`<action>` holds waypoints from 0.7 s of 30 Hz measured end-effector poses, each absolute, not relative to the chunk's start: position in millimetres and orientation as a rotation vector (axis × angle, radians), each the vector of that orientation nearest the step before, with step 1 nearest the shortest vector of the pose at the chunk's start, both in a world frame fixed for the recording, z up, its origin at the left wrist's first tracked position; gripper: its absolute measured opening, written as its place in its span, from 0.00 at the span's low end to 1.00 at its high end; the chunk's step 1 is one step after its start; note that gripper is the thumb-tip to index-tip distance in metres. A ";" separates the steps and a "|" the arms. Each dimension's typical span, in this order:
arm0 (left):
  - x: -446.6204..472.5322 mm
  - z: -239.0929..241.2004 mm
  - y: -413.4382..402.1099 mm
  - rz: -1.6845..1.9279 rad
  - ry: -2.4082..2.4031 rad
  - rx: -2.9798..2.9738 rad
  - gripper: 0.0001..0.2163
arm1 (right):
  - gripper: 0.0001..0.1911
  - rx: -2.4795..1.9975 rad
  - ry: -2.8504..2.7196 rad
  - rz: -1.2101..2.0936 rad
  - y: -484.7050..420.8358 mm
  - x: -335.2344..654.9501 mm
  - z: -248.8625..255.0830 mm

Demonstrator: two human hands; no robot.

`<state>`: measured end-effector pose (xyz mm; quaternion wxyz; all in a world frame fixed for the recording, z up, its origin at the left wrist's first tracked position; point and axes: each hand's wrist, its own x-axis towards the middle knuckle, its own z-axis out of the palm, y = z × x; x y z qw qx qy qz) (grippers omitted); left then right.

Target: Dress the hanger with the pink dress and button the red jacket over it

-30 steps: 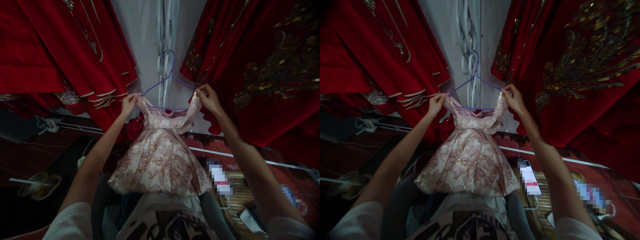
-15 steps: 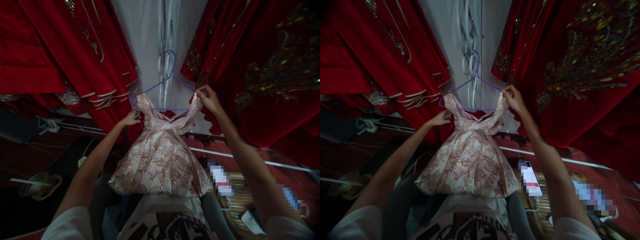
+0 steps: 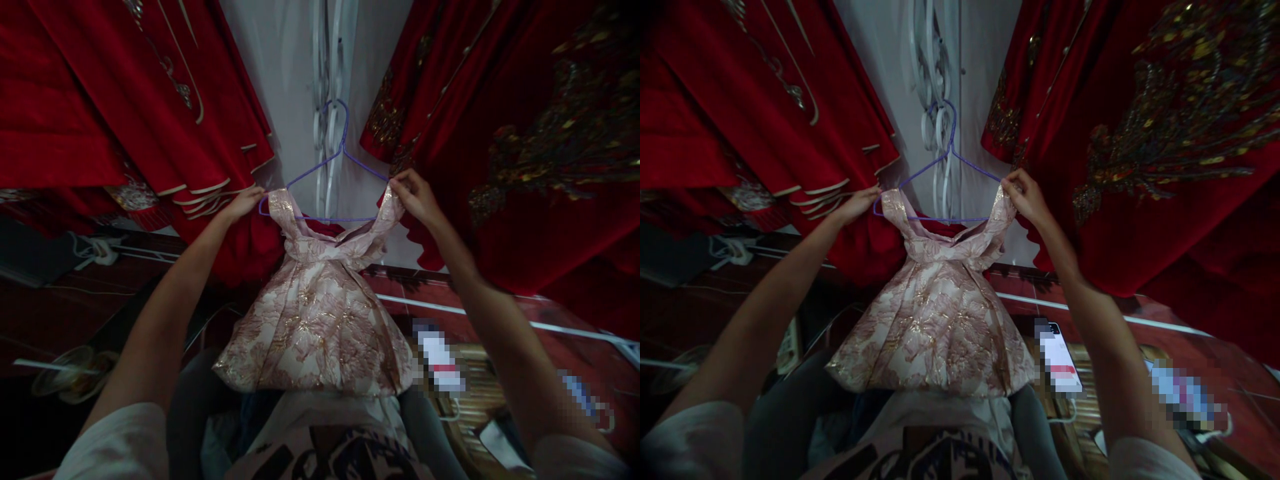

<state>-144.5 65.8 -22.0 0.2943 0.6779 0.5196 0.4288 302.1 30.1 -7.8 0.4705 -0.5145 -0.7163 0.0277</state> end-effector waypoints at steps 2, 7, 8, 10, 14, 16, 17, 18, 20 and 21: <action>-139.5 16.0 70.7 1.164 1.415 1.865 0.08 | 0.16 -1.289 -1.752 0.026 26.4 301.8 -5.3; -88.4 80.0 61.8 1.290 1.415 2.150 0.10 | 0.19 -1.322 -1.745 -0.035 13.2 298.2 1.7; -73.9 82.8 58.1 1.347 1.387 2.189 0.11 | 0.20 -1.326 -1.744 -0.034 10.6 297.0 2.7; -47.8 79.7 51.4 1.350 1.283 2.286 0.13 | 0.20 -1.329 -1.736 -0.032 6.3 294.9 4.0; -26.0 61.4 42.8 1.345 1.155 2.286 0.11 | 0.19 -1.309 -1.736 -0.025 4.6 295.6 4.7; -29.4 55.3 40.7 1.326 1.139 2.299 0.11 | 0.19 -1.308 -1.759 0.005 10.4 300.2 7.2; -32.4 53.3 40.2 1.305 1.139 2.319 0.10 | 0.19 -1.320 -1.786 0.038 15.5 303.5 9.7; -35.2 51.9 40.3 1.270 1.141 2.337 0.10 | 0.20 -1.344 -1.826 0.083 22.1 306.9 13.1; -39.0 49.8 41.9 1.178 1.152 2.329 0.09 | 0.21 -1.390 -1.899 0.164 38.9 312.1 22.1; -39.9 49.0 43.0 1.129 1.162 2.301 0.09 | 0.21 -1.404 -1.917 0.172 48.2 312.4 26.9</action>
